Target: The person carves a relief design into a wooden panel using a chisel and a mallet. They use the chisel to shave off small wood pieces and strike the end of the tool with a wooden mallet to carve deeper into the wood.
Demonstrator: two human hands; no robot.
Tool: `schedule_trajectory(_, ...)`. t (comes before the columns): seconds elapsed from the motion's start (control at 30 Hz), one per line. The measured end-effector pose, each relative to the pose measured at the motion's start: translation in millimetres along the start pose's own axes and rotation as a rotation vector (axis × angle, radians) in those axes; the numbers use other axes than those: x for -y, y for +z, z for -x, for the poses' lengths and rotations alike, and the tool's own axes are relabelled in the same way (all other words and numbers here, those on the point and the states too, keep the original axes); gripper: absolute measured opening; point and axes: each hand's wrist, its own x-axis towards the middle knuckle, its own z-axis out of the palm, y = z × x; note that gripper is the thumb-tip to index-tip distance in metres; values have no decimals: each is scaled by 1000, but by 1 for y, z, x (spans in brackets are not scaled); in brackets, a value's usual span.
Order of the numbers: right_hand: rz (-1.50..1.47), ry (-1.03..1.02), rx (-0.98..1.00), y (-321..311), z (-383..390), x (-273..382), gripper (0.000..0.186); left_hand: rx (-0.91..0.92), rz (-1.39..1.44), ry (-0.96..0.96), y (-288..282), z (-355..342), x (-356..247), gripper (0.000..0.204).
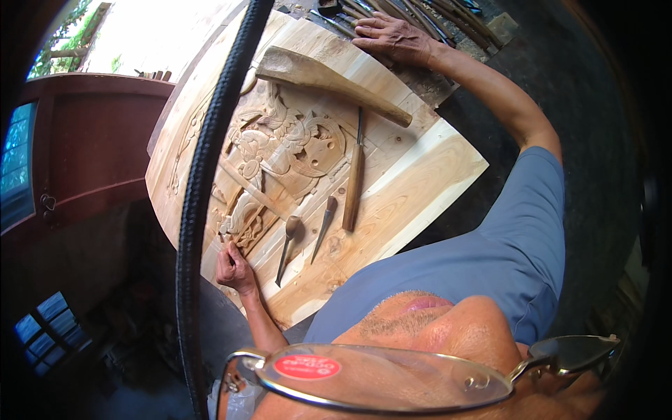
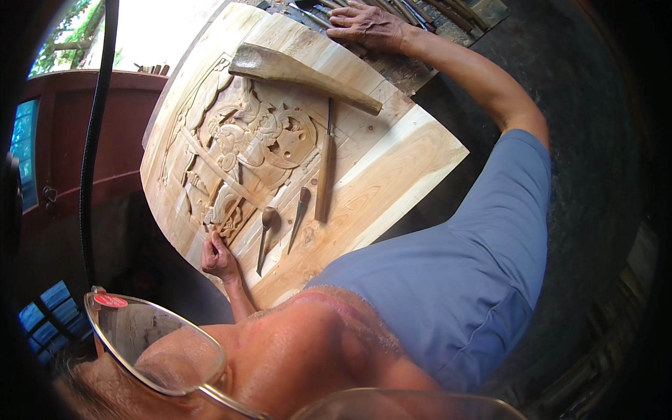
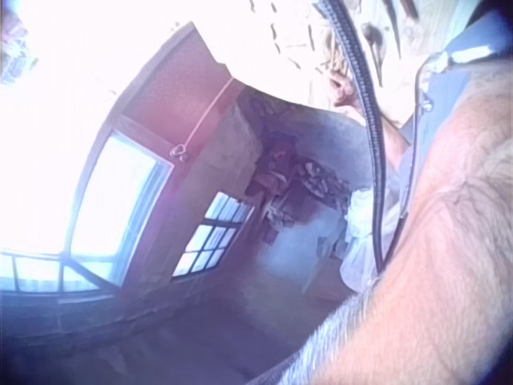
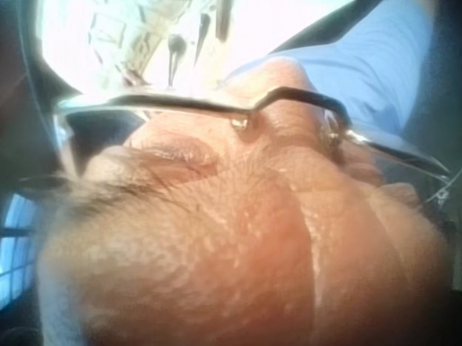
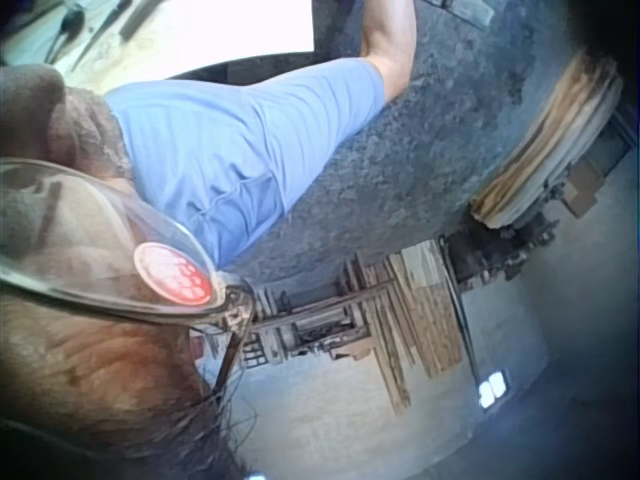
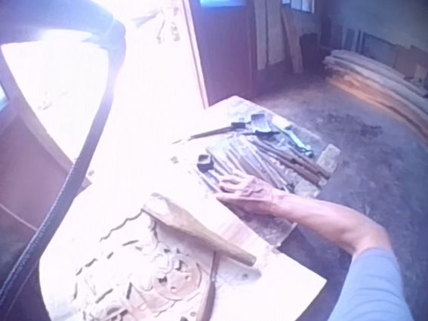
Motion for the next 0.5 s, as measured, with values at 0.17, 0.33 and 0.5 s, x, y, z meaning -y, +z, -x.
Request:
schedule_trajectory(0.17,98,79,-16,-11,0,9,40,-3,-21,18,1,-1,3,35)
schedule_trajectory(0.33,171,247,-76,-31,-3,24,31,4,-2,14,-1,4,14,28)
schedule_trajectory(0.5,-70,376,-310,-76,2,57,15,3,72,77,12,11,37,14)
